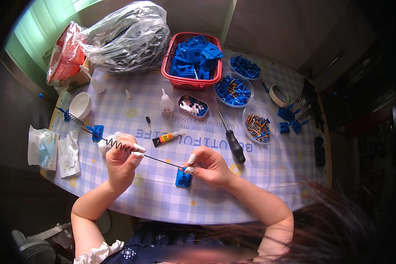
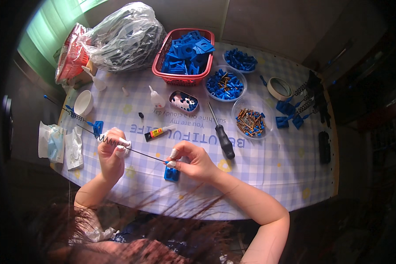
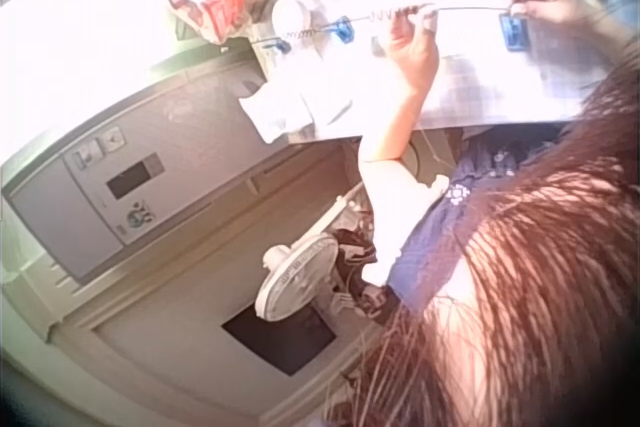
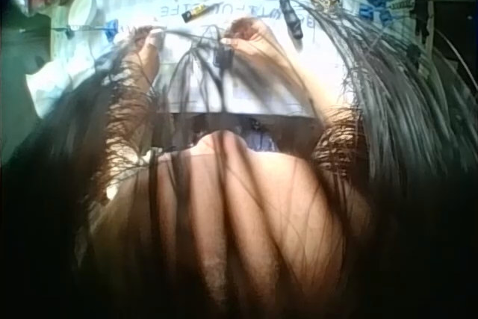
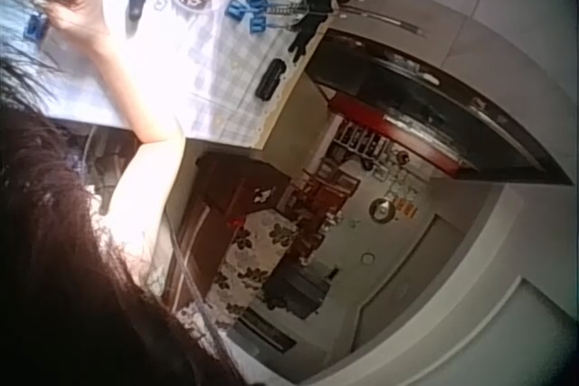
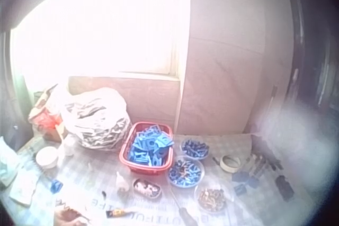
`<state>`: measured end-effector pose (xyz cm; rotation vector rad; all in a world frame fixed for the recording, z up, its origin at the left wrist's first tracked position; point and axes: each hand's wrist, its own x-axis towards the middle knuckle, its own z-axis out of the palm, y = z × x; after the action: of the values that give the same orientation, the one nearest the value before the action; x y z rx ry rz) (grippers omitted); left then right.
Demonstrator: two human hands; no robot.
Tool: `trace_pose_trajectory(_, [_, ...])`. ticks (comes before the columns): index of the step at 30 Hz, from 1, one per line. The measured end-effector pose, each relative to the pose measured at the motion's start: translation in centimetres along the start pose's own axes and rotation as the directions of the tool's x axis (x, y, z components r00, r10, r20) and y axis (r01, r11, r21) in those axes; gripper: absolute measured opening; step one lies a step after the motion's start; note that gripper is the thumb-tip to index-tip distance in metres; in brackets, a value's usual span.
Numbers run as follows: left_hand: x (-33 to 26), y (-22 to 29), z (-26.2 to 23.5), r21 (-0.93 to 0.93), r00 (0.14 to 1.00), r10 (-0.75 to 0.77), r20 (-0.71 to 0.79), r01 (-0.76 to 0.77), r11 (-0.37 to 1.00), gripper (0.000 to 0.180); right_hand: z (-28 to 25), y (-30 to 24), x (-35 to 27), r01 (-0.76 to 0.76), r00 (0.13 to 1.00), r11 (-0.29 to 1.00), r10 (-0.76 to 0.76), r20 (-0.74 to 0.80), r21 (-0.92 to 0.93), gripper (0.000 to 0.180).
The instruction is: Apply adhesive and assemble small plastic and metal electronic components.
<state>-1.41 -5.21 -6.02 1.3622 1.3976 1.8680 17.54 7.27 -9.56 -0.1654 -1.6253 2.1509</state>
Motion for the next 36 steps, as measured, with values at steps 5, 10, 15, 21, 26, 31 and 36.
trace_pose_trajectory(5, [-0.12, 0.25, -0.05, -0.004, 1.0, -0.003, -0.015, 0.003, 1.0, 0.01, 0.08, -0.25, 0.11, 0.006, 1.0, 1.0, -0.005, 0.01, -0.028, 0.021])
trace_pose_trajectory(10, [0.14, 0.54, 0.34, 0.188, 0.993, 0.115, -0.022, -0.109, 0.976, 0.024, 0.05, -0.55, 0.12, -0.027, 1.0, 0.999, 0.027, -0.003, -0.027, 0.021])
trace_pose_trajectory(15, [0.03, 0.62, 0.18, 0.192, 0.989, 0.143, -0.025, -0.135, 0.972, 0.022, 0.17, -0.55, 0.17, -0.018, 1.0, 1.0, 0.018, 0.0, -0.021, 0.021])
trace_pose_trajectory(21, [0.18, 0.56, -0.46, 0.199, 0.979, 0.204, 0.024, -0.205, 0.958, 0.014, 0.22, -0.4, 0.13, -0.003, 1.0, 1.0, 0.003, -0.007, -0.031, 0.02])
trace_pose_trajectory(26, [0.29, 0.56, -0.59, 0.205, 0.974, 0.224, 0.027, -0.225, 0.953, 0.014, 0.25, -0.48, 0.16, -0.022, 1.0, 1.0, 0.022, -0.012, -0.022, 0.021])
trace_pose_trajectory(31, [0.4, 0.72, -0.4, 0.196, 0.976, 0.217, 0.021, -0.217, 0.956, 0.014, 0.19, -0.33, 0.12, -0.019, 1.0, 1.0, 0.019, -0.011, -0.025, 0.021])
trace_pose_trajectory(36, [0.29, 0.68, -0.64, 0.209, 0.975, 0.219, 0.027, -0.22, 0.953, 0.015, 0.16, -0.27, 0.12, -0.024, 1.0, 1.0, 0.024, -0.011, -0.016, 0.02])
